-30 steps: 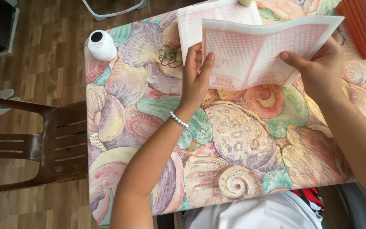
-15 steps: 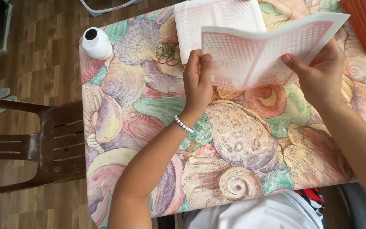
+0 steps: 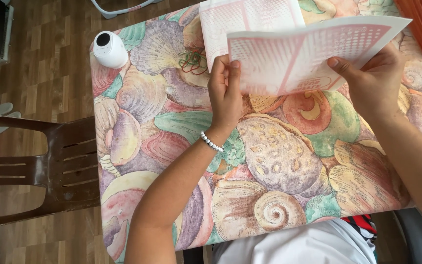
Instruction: Folding printed paper sheets into bags at a table.
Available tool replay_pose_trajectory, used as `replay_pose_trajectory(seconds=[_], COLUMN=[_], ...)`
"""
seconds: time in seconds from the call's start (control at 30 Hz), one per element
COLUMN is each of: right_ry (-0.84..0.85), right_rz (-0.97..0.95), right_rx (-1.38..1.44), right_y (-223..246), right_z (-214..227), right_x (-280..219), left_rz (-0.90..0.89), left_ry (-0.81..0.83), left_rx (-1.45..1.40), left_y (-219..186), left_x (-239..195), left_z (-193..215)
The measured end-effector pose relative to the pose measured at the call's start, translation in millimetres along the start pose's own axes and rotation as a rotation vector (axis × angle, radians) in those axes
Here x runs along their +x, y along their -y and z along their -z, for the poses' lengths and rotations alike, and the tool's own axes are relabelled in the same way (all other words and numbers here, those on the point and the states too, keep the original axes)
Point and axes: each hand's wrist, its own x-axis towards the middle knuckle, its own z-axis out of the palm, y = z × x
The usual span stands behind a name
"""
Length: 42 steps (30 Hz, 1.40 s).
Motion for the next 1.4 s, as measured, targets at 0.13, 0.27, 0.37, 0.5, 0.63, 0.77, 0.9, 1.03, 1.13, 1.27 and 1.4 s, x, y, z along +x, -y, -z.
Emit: replay_pose_trajectory(seconds=[0.13,0.27,0.37,0.5,0.63,0.77,0.9,1.03,1.13,1.27,1.4], right_ry=[0.006,0.011,0.021,0.025,0.039,0.059,0.05,0.062,0.02,0.056,0.249], right_rz=[0.003,-0.006,-0.008,-0.007,-0.028,-0.014,-0.007,-0.007,-0.031,-0.05,-0.047], right_rx=[0.007,-0.042,-0.084,-0.082,-0.034,0.021,0.061,0.035,-0.09,-0.077,0.01], right_y=[2,7,9,2,6,4,3,0,0,3,35], right_z=[-1,-1,4,6,2,0,0,2,5,8,2], right_x=[0,1,4,3,2,1,3,3,3,5,9], left_rz=[-0.04,0.066,0.055,0.057,0.022,0.017,-0.004,-0.022,-0.036,-0.062,0.013], left_ry=[-0.036,0.14,0.192,0.14,0.137,0.093,0.006,0.059,0.07,0.075,0.065], left_rx=[0.082,-0.076,-0.053,-0.052,0.033,0.026,0.055,0.161,0.269,0.177,0.069], left_y=[2,13,13,13,7,7,-4,-5,-9,-12,-2], left_x=[-1,3,8,8,5,2,3,9,11,6,0], left_z=[0,6,9,5,4,-1,-2,2,4,2,-1])
